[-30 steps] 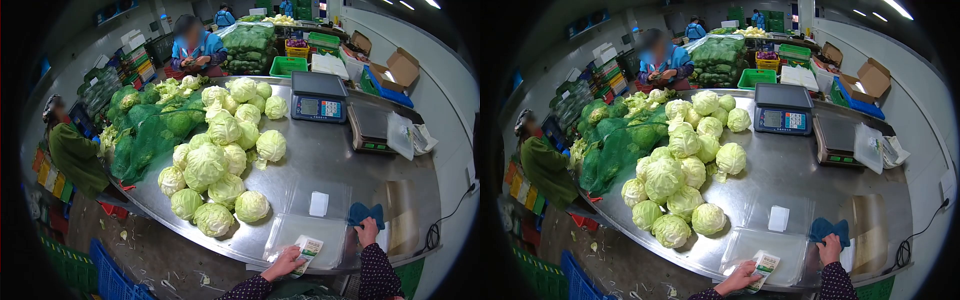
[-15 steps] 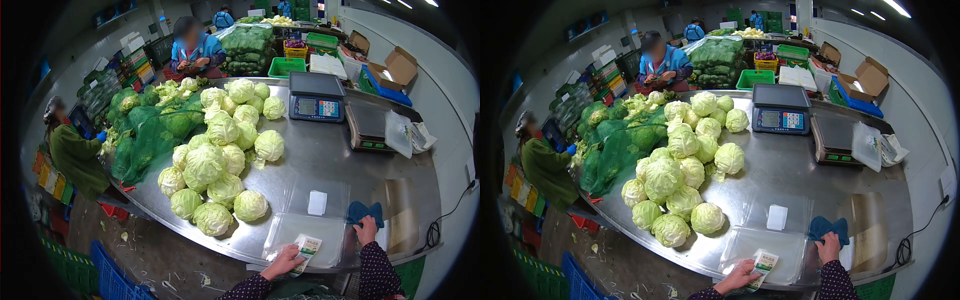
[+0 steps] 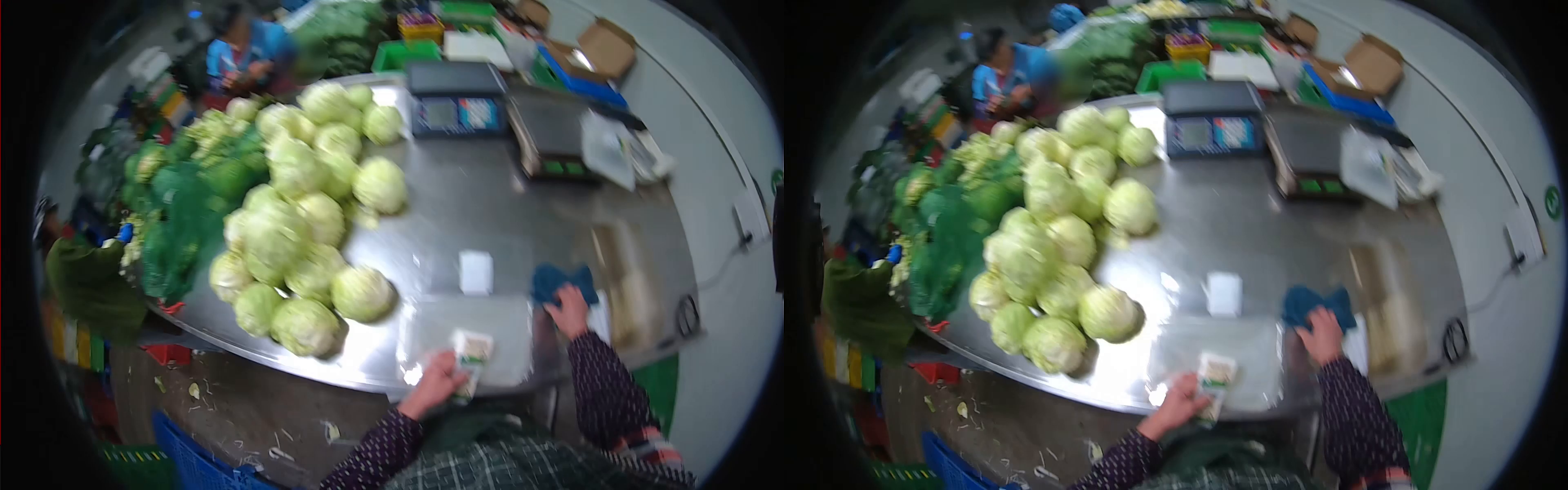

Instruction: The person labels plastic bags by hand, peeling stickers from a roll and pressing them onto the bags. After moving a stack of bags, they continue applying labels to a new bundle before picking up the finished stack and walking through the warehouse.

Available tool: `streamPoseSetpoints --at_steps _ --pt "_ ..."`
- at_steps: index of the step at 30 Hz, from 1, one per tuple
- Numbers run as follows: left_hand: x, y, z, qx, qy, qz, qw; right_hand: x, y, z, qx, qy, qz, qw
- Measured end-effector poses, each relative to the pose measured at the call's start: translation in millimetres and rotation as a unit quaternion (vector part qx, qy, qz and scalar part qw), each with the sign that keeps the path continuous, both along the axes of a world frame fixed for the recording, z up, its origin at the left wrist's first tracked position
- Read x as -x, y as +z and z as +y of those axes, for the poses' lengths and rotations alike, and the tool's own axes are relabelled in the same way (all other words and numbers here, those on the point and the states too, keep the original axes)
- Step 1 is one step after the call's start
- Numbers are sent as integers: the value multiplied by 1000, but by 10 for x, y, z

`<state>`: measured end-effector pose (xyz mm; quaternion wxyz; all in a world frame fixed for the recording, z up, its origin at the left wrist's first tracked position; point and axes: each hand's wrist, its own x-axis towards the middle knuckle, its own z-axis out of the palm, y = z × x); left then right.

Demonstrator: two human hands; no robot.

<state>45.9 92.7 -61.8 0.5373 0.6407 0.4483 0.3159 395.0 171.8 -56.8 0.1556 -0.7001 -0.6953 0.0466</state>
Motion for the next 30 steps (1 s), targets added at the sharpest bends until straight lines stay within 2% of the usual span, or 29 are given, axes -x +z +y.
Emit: streamPoseSetpoints --at_steps 1,2,3,5,7,9,11,15,16,17,21,23,24,26,27,29,30 --pt "25 -101 14 -17 -19 18 1000 -30 25 20 28 8 -11 1000" --pt "27 -29 18 11 -9 3 1000 -8 142 26 68 4 2 998" --pt "35 -2 11 -3 1 20 1000 57 241 22 65 1 -13 998" --pt "46 77 13 -9 4 42 999 235 359 -12 -19 1 1 1000" --pt "44 116 16 -1 2 35 999 444 525 -57 -14 30 98 995" --pt "31 133 23 8 6 34 999 663 544 -113 92 72 244 963" --pt "39 144 15 25 10 36 999 974 565 -200 61 185 234 953" --pt "61 279 -38 47 11 38 998 1272 638 -155 -3 238 183 954" --pt "81 318 -65 83 15 31 996 1316 795 -139 96 216 291 927" --pt "98 346 -130 122 21 24 992 1350 866 -157 196 188 393 879" --pt "83 410 -126 115 36 22 992 1394 769 -191 281 208 358 866" --pt "29 484 -132 -9 96 72 993 1427 691 -220 321 176 459 809" --pt "0 497 -110 -8 98 71 993 1460 729 -233 323 178 458 809" --pt "-51 516 -51 -112 127 12 986 1526 847 -257 339 230 349 843" --pt "-38 520 -47 -112 128 10 985 1544 830 -286 340 231 346 844" --pt "5 526 -69 16 106 -11 994 1572 781 -348 226 270 326 877" --pt "1 535 -102 17 107 -13 994 1579 786 -338 227 271 324 878"
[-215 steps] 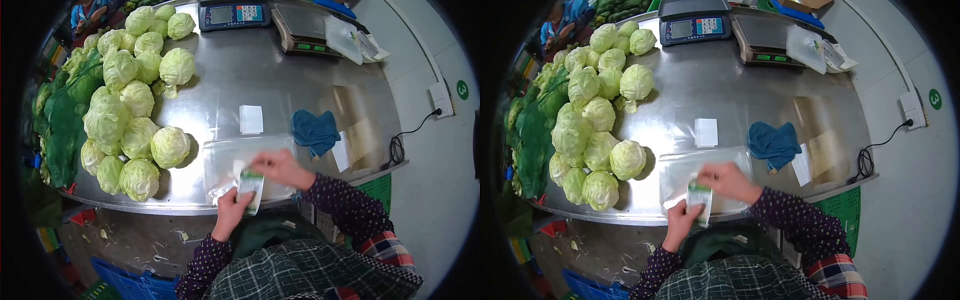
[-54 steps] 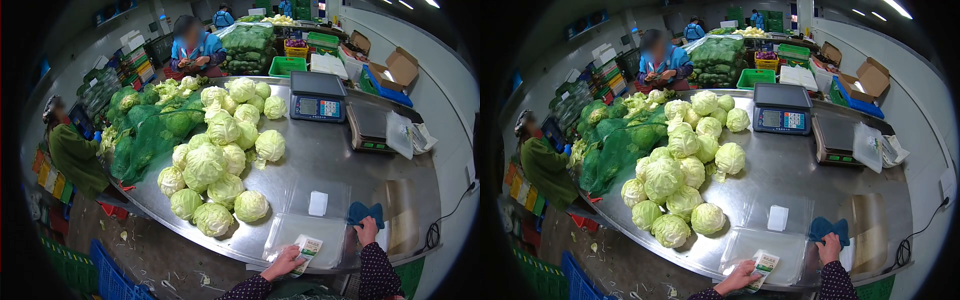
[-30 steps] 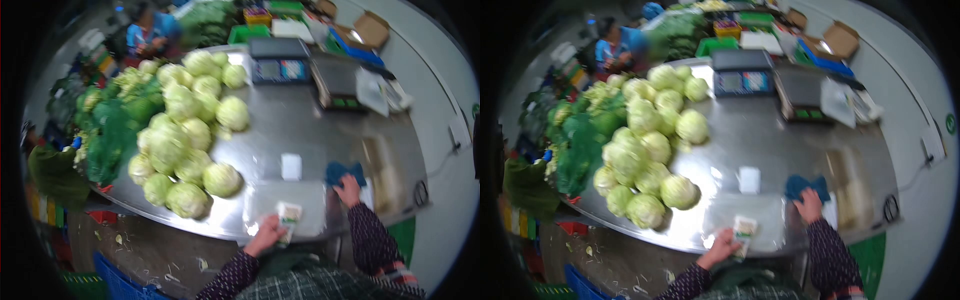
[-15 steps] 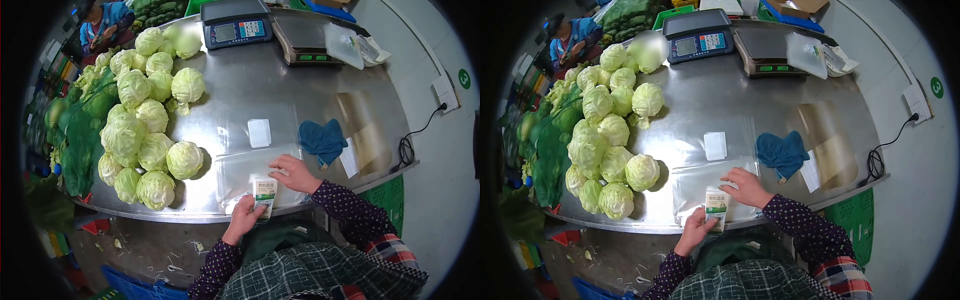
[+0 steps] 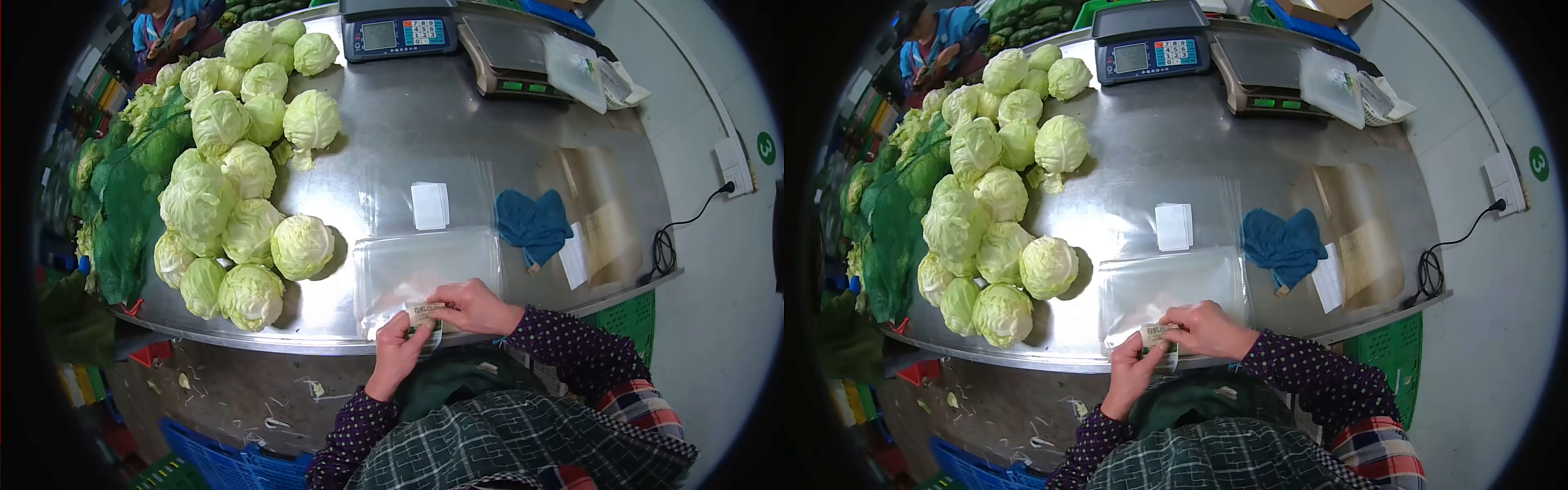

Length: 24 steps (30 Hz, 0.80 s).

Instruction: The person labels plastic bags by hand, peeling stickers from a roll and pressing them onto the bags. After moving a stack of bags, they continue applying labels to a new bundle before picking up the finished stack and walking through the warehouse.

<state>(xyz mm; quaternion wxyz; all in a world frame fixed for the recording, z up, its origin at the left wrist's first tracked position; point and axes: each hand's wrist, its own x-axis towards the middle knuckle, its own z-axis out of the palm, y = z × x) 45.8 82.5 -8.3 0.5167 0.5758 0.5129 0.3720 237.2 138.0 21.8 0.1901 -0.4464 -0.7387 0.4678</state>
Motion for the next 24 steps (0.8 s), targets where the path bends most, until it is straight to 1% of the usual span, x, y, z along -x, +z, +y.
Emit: streamPoseSetpoints --at_steps 1,2,4,5,6,7,9,10,11,13,14,15,17,18,19,20,21,22,23,24 --pt "-12 12 -49 107 42 -61 991 2 12 13 -25 -6 28 999" --pt "-19 25 -99 213 82 -120 966 3 27 31 -50 -13 57 997" --pt "-11 67 -209 200 71 -102 972 -41 262 335 16 -78 46 996" --pt "5 75 -293 189 59 -84 977 -87 404 601 -8 -117 69 991" --pt "68 68 -348 207 36 -55 976 -122 494 802 -34 -157 92 983" --pt "75 81 -380 206 34 -55 976 -132 424 857 -35 -158 92 982" --pt "76 112 -401 226 -1 -51 973 -170 12 1000 -32 -83 -79 993" --pt "69 98 -409 214 -11 -58 975 -201 -344 964 -91 -41 -138 985" --pt "74 85 -399 213 -8 -60 975 -157 -370 900 -92 -37 -138 985" --pt "91 78 -417 183 -39 -54 981 -65 -408 792 -97 -95 -264 955" --pt "101 34 -428 149 -43 -47 987 -90 -514 753 -136 -93 -258 952" --pt "135 44 -442 152 -49 -44 986 -99 -465 692 -131 -98 -258 952" --pt "162 27 -372 90 -16 -50 995 -147 -319 696 -203 -85 -311 925" --pt "210 49 -328 91 -26 -37 995 -165 -343 626 -201 -79 -314 925" --pt "175 122 -302 98 -21 -40 994 -171 -397 485 -258 -15 -258 931" --pt "164 227 -272 132 -93 -27 987 -167 -452 356 -311 42 -198 929" --pt "162 280 -232 159 -166 -11 973 -166 -524 328 -311 39 -197 929" --pt "105 224 -228 99 -195 -26 975 -178 -588 389 -250 18 -180 951" --pt "98 207 -206 102 -192 -25 976 -183 -653 368 -179 -5 -161 971" --pt "91 201 -135 73 -190 11 979 -177 -642 349 -177 -8 -159 971"
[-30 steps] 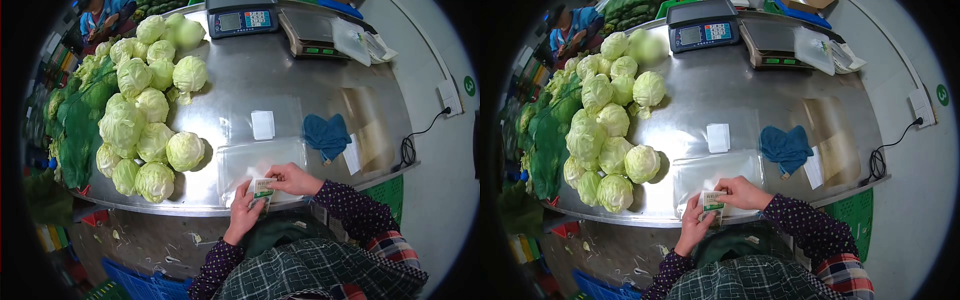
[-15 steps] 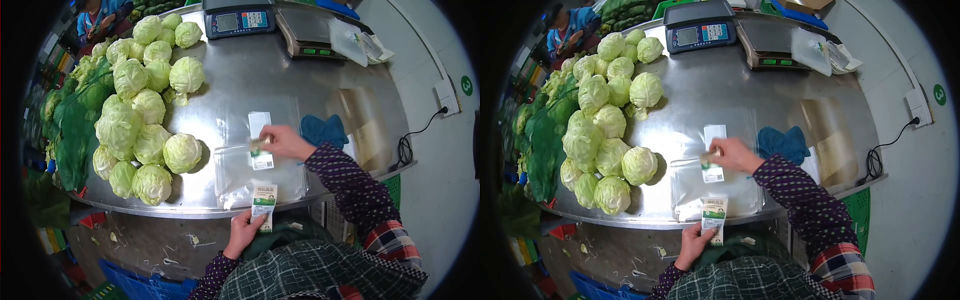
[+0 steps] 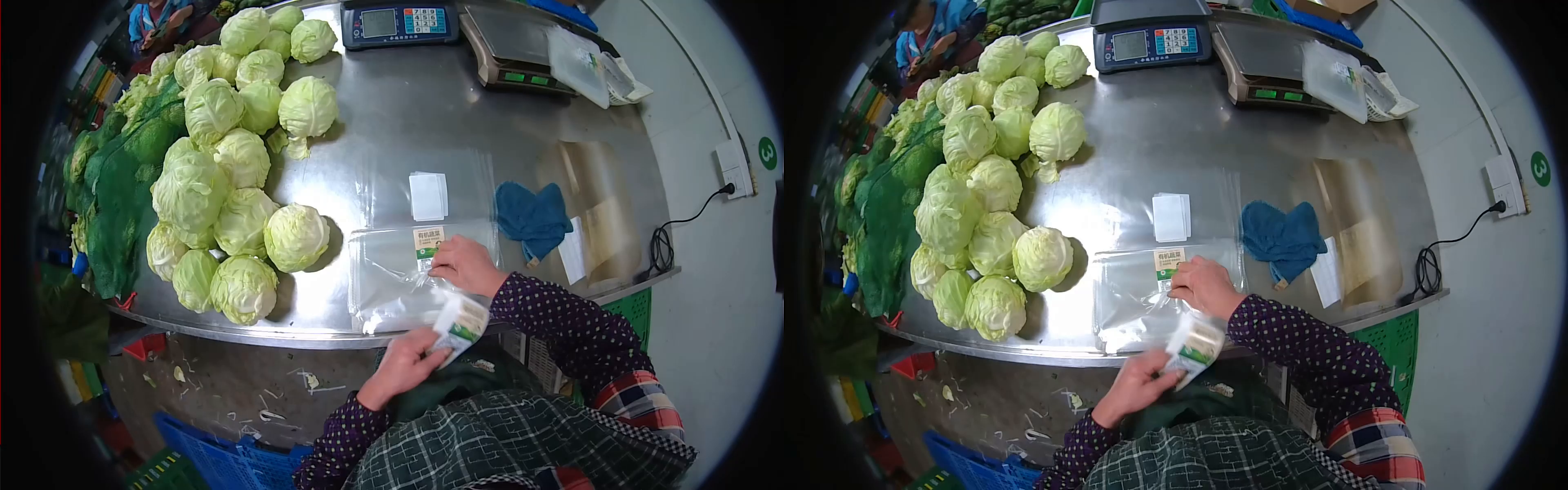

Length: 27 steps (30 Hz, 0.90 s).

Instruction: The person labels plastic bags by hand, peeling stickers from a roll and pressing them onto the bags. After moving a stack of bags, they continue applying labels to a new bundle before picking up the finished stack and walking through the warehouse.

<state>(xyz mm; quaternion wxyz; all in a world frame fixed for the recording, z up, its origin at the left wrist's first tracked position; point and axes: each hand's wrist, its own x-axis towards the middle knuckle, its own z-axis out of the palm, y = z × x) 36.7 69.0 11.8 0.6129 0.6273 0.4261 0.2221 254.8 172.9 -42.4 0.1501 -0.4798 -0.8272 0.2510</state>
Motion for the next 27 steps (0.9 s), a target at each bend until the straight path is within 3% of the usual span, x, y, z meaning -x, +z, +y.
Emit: streamPoseSetpoints --at_steps 3,4,6,9,10,12,14,15,16,17,18,19,20,21,22,25,26,27 --pt "-112 -253 261 -175 91 17 980 -32 62 139 83 -19 24 996" --pt "-112 -417 278 -151 103 51 982 -27 163 244 111 -22 31 993" --pt "-96 -574 297 -125 114 83 982 -197 645 724 19 -203 192 960" --pt "-61 -529 200 -39 121 82 988 -324 1218 800 23 -180 189 965" --pt "-78 -537 204 -30 141 57 988 -319 673 678 110 -69 210 969" --pt "-121 -532 250 -31 161 15 986 -104 554 195 177 -21 104 978" --pt "-132 -386 266 -37 174 39 983 -55 362 18 316 -71 211 922" --pt "-117 -334 222 -40 175 70 981 -27 330 -84 328 -71 210 918" --pt "-159 -427 227 -179 202 54 961 0 315 -134 348 -73 230 906" --pt "-175 -415 288 -182 200 54 961 18 317 -117 361 -74 249 896" --pt "-191 -371 342 -151 193 5 969 74 550 -120 286 -22 192 939" --pt "-201 -332 358 -117 187 -44 974 93 554 -145 285 -22 191 939" --pt "-191 -300 339 -116 189 -46 974 112 551 -198 213 -19 187 959" --pt "-168 -272 308 10 211 -31 977 122 554 -233 140 -15 181 973" --pt "-152 -263 269 137 229 -14 964 128 565 -248 145 -28 196 969" --pt "-130 -278 92 127 236 -21 963 189 583 -247 114 12 207 972" --pt "-118 -283 78 38 237 6 971 216 617 -235 114 12 209 971" --pt "-115 -244 121 38 238 7 971 255 694 -214 127 9 191 973"
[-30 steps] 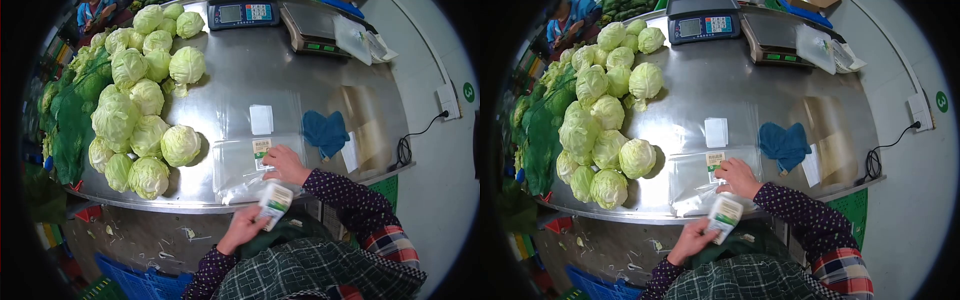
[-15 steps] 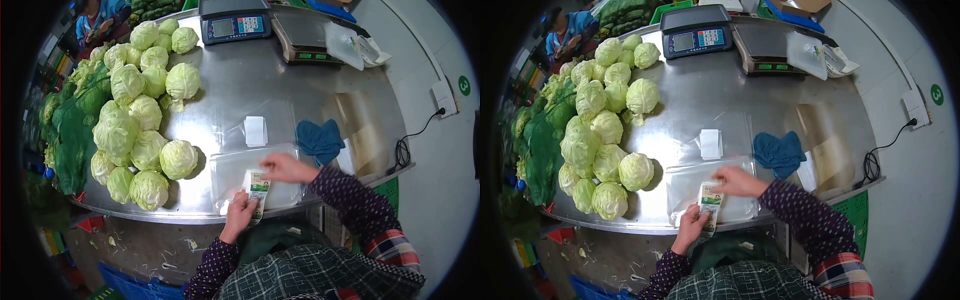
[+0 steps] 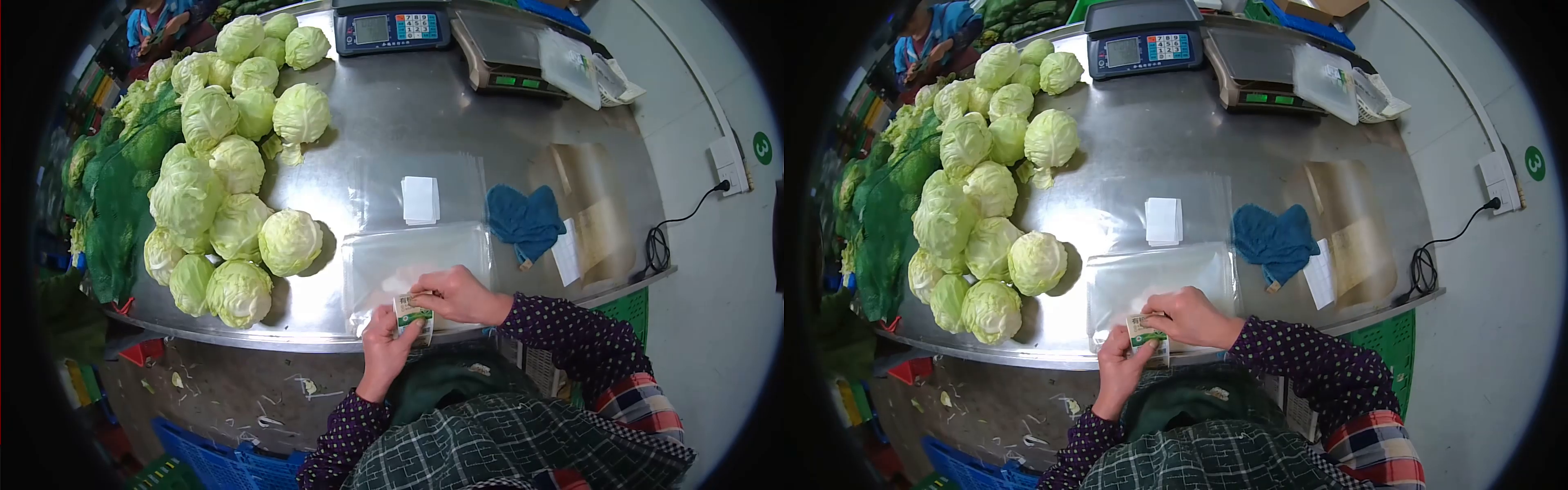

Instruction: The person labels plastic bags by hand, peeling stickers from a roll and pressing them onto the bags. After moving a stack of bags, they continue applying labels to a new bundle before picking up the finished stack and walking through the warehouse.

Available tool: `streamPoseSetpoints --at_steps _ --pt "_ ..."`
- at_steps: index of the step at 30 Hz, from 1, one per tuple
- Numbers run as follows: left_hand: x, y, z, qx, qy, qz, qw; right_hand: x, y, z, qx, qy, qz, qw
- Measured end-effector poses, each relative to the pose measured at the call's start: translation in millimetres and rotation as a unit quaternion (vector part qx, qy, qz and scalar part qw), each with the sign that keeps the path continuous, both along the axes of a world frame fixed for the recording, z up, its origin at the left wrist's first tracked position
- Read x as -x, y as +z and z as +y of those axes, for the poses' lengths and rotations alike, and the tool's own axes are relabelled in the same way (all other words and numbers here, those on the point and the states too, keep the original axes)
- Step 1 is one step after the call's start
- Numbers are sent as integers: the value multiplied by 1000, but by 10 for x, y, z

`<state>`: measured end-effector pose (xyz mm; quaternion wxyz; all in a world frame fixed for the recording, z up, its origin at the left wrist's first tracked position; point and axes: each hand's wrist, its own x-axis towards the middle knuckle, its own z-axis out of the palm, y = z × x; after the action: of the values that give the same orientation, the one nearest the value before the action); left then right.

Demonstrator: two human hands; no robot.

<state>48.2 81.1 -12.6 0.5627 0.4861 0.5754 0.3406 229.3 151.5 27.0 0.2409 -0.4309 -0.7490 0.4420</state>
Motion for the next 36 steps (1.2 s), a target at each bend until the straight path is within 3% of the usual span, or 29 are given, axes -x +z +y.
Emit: streamPoseSetpoints --at_steps 2,3,4,6,8,9,10,11,12,14,16,18,19,20,21,22,24,25,29,32,34,36 --pt "-6 102 146 -225 37 25 973 34 21 9 10 5 -19 1000" --pt "68 79 137 -100 1 -46 994 44 12 14 -32 31 -26 999" --pt "78 80 77 -101 5 -47 994 45 19 19 -74 58 -33 995" --pt "96 109 -60 104 15 -83 991 -36 184 190 -8 -25 21 999" --pt "87 18 -298 74 13 -94 993 -141 436 612 38 -149 71 986" --pt "82 14 -384 96 -1 -81 992 -163 342 681 37 -151 73 985" --pt "70 22 -420 115 -16 -67 991 -191 137 765 31 -120 -3 992" --pt "49 80 -418 115 -35 -68 990 -216 -61 843 24 -87 -81 993" --pt "21 65 -430 97 -48 -75 991 -224 -269 855 18 -87 -81 993" --pt "7 188 -395 98 -78 -72 990 -174 -644 720 -80 -74 -225 968" --pt "26 166 -409 53 -81 -58 994 -106 -557 639 -58 -103 -231 966" --pt "77 163 -386 -1 -96 -45 994 -158 -474 631 -138 -133 -294 936" --pt "109 154 -336 14 -67 -76 995 -186 -478 602 -142 -133 -296 935" --pt "132 148 -342 34 -34 -109 993 -206 -516 456 -194 -55 -260 944" --pt "147 166 -293 12 -76 -90 993 -216 -562 300 -239 22 -220 945" --pt "143 197 -325 17 -78 -92 993 -212 -621 185 -234 21 -222 946" --pt "69 233 -266 -11 -253 -38 967 -204 -680 218 -168 35 -232 957" --pt "15 252 -237 -26 -238 -33 970 -195 -692 240 -118 5 -205 972" --pt "37 173 37 -131 -192 46 971 -207 -637 228 -139 16 -202 969" --pt "-41 203 -62 -72 -237 -19 969 -222 -638 162 -229 29 -203 952" --pt "-60 98 -76 -83 -249 -12 965 -238 -632 258 -84 10 -158 984" --pt "-60 -12 -23 -154 -167 35 973 -244 -680 284 -78 7 -150 986"
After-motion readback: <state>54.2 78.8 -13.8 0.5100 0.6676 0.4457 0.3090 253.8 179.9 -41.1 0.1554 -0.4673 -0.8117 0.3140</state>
